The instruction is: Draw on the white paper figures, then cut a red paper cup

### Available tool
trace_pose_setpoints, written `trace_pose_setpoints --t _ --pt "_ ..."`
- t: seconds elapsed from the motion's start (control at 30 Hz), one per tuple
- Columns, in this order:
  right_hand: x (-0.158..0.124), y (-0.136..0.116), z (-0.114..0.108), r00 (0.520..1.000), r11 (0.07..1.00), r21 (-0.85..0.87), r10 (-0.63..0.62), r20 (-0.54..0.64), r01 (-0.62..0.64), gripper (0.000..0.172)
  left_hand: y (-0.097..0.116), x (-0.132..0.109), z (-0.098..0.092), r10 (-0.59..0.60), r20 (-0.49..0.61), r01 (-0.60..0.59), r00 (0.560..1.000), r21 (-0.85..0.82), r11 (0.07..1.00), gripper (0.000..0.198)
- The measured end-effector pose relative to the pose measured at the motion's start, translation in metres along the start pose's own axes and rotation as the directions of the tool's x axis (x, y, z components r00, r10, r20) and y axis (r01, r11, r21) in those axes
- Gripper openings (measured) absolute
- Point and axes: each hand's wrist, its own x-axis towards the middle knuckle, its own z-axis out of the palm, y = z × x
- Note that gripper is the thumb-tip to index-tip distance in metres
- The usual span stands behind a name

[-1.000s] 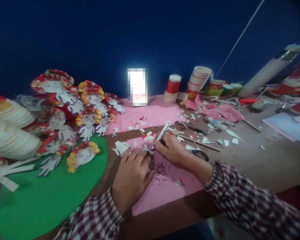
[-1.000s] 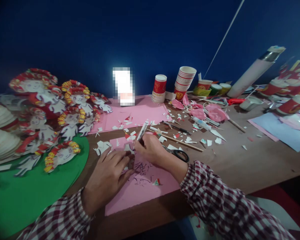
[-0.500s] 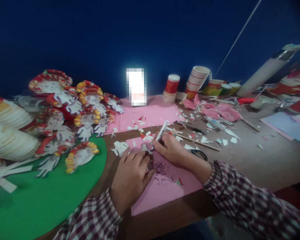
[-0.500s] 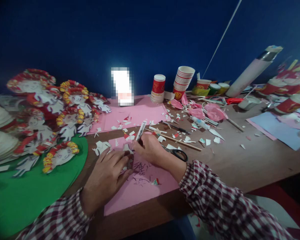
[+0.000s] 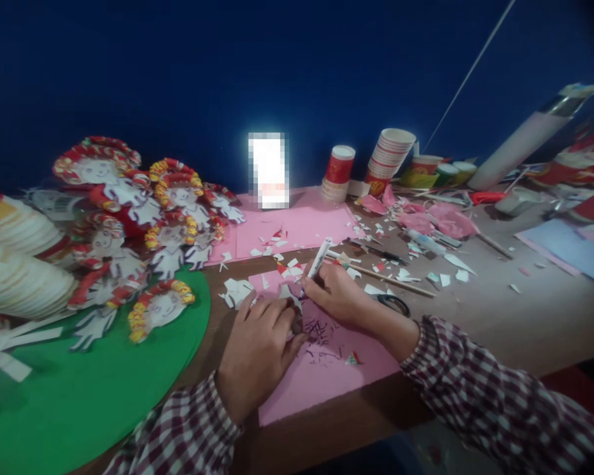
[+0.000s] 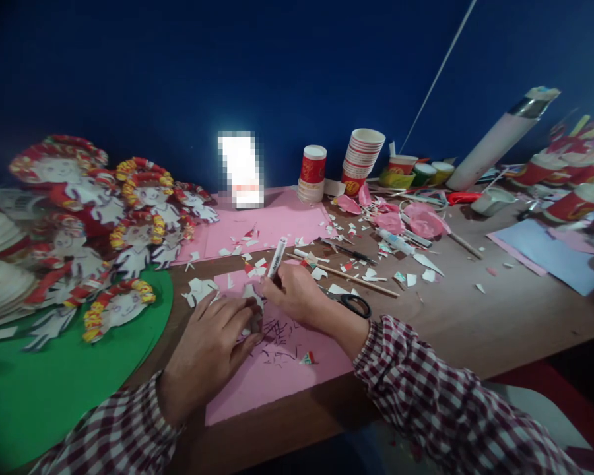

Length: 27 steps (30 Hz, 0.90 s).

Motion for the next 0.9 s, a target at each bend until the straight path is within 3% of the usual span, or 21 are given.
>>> trace_pose_setpoints --t 0.27,0.5,0.9 --pt "-0.0007 -0.0002 -0.0008 0.999 1.000 0.011 -0.028 0.045 0.028 0.030 0.0003 0.0005 -0.0008 0.002 0.006 -0.002 1.000 0.001 1.000 0.033" --pt "-0.0011 0.0019 -0.0005 0.998 0.998 0.030 -0.061 0.015 0.061 0.029 0.0010 0.0009 -0.0013 -0.002 -0.004 0.002 1.000 0.007 1.000 0.031" --pt "-0.0014 0.0011 -0.0010 0.999 1.000 0.009 -0.015 0.050 0.015 0.026 0.0014 0.0016 -0.0014 -0.002 -0.011 0.002 1.000 0.005 1.000 0.031"
